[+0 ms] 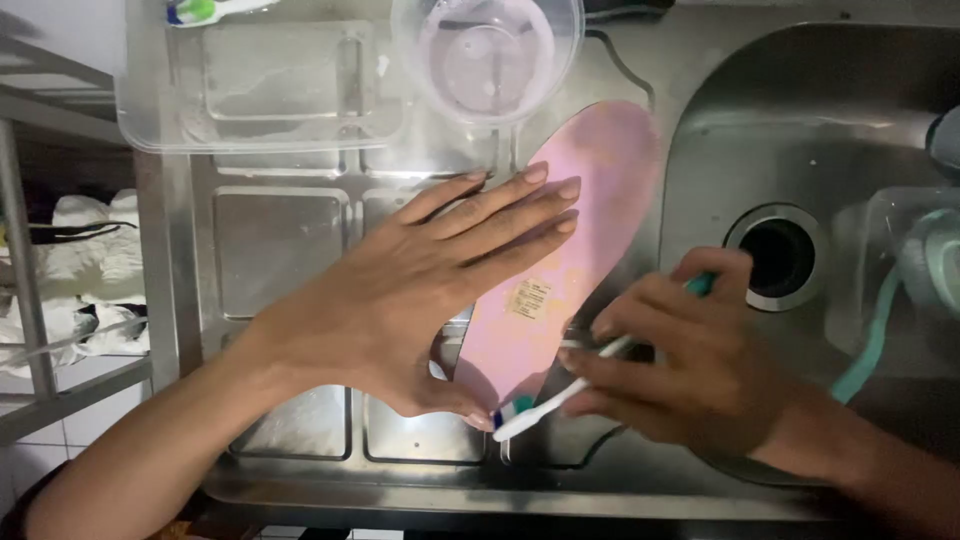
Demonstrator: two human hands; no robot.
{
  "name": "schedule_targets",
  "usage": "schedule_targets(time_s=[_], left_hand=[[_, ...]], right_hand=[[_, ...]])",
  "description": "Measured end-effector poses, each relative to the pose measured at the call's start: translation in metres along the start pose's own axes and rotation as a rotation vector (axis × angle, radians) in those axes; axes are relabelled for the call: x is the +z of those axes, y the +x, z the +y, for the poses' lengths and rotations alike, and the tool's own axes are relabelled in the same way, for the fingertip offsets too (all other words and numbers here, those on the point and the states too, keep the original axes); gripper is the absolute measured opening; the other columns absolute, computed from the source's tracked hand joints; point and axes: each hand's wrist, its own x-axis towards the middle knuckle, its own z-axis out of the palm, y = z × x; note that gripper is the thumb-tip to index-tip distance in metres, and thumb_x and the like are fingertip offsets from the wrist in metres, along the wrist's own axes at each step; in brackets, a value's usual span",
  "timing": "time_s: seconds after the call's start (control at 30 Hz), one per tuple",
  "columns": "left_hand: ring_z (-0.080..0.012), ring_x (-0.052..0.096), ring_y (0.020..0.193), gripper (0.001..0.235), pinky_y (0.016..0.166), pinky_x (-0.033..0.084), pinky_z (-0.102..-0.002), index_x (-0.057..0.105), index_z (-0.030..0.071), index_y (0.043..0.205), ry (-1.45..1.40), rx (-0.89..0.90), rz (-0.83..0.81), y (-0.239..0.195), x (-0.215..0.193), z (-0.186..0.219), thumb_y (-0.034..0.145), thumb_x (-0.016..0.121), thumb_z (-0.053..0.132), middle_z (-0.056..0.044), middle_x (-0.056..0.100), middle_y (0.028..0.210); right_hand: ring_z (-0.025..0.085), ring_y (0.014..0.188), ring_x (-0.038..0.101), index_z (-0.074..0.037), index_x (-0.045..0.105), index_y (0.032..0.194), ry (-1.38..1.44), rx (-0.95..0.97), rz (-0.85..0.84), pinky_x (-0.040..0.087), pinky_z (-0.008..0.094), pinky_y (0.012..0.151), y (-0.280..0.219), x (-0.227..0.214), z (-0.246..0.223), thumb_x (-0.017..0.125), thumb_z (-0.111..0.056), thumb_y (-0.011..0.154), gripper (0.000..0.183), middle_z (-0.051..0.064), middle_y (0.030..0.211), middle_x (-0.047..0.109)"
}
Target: The person scrubs a pink shoe insole with a toothbrush over a stainless steel sink. They hold the insole with their left hand and scrub the surface with the toothbrush in their right hand, focusing on the center and edges.
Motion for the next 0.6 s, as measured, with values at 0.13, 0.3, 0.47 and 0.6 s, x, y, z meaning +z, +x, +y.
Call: schedule_targets(time_s=[0.13, 0.3, 0.47, 0.6], left_hand=[[-0.0274, 0.01, 0.161, 0.136, 0.129, 0.005, -0.046, 0.024, 0.008, 0.163, 0.011, -0.027, -0.007, 0.001, 0.002, -0.001, 0.066, 0.088, 0.078, -0.011, 0.019, 0.173], [-0.0285, 0.014, 0.16, 0.133, 0.129, 0.009, -0.048, 0.029, 0.006, 0.16, -0.034, -0.019, 0.022, 0.002, 0.001, 0.001, 0.063, 0.091, 0.072, -0.011, 0.026, 0.171], [-0.0282, 0.012, 0.161, 0.135, 0.129, 0.006, -0.047, 0.025, 0.006, 0.162, -0.01, -0.021, 0.001, 0.002, 0.002, 0.0, 0.066, 0.088, 0.077, -0.012, 0.021, 0.172], [-0.0286, 0.014, 0.16, 0.135, 0.128, 0.007, -0.046, 0.028, 0.007, 0.161, -0.034, -0.018, 0.017, 0.002, 0.001, 0.0, 0.062, 0.092, 0.072, -0.012, 0.024, 0.171]], right_hand=[[0.024, 0.07, 0.058, -0.026, 0.066, 0.075, -0.251, 0.114, -0.051, 0.028, 0.056, 0.082, -0.025, -0.003, 0.046, 0.059, -0.04, 0.096, 0.026, -0.003, 0.087, 0.069], [0.031, 0.091, 0.064, -0.018, 0.077, 0.096, -0.194, 0.328, 0.037, 0.024, 0.054, 0.108, -0.04, -0.02, 0.08, 0.08, -0.022, 0.085, 0.012, 0.004, 0.095, 0.073], [0.022, 0.071, 0.058, -0.017, 0.065, 0.082, 0.015, 0.153, 0.002, 0.024, 0.051, 0.084, 0.001, -0.006, 0.001, 0.077, -0.056, 0.082, 0.041, -0.001, 0.08, 0.064], [0.021, 0.073, 0.054, -0.026, 0.064, 0.067, -0.248, 0.292, -0.105, 0.023, 0.052, 0.089, -0.007, -0.004, 0.037, 0.066, -0.071, 0.083, 0.047, -0.009, 0.074, 0.06]])
